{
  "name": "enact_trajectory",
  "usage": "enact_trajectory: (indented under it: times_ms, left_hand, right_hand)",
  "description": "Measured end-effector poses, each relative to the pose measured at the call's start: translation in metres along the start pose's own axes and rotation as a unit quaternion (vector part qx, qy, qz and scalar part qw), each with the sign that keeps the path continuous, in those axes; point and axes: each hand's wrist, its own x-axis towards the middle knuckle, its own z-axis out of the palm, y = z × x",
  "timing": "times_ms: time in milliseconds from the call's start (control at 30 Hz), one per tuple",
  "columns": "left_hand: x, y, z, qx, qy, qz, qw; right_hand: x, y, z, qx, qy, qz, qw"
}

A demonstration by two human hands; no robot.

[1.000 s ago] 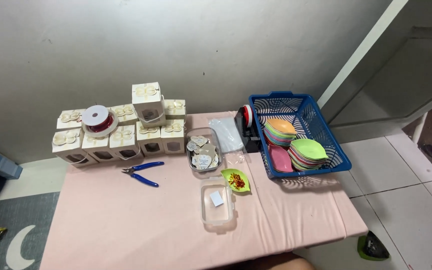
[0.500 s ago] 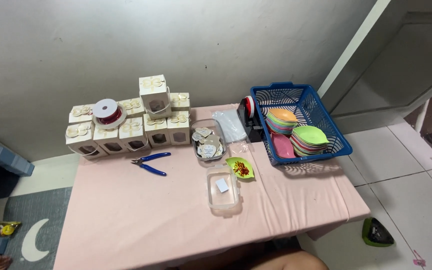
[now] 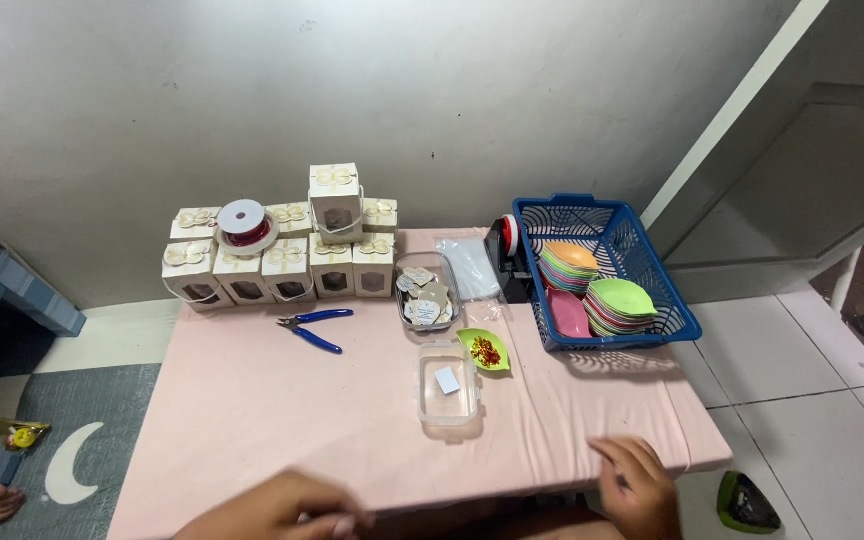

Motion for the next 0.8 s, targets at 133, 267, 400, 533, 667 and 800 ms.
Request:
enact_trajectory:
  times_ms: [133,267,400,533,667,800]
  left_hand:
    - [0.115,-0.020,-0.049,0.148,0.258,0.298,0.907]
    - [0.214,-0.108,-0.067,0.257,0.530,0.355,0.726]
    - [0.212,-0.086,-0.062,0.389,0.523,0.364,0.666]
    - [0.212,-0.092,-0.065,0.394,0.509,0.327,0.692]
    - [0.216,-0.096,-0.066,0.415,0.497,0.320,0.691]
    - [0.218,-0.097,-0.066,0.422,0.481,0.309,0.703]
  right_hand:
    - [0.106,-0.004,0.090,-0.053,-0.062,-0.088,0.993]
    - [0.155,0.011,0.153,-0.224,-0.122,-0.061,0.965]
    - [0.181,0.014,0.173,-0.312,-0.121,-0.098,0.937]
    - [0.190,0.017,0.188,-0.307,-0.206,-0.073,0.926]
    - [0.196,0.022,0.197,-0.307,-0.272,-0.020,0.912]
    - [0.202,0.028,0.209,-0.314,-0.251,-0.027,0.915]
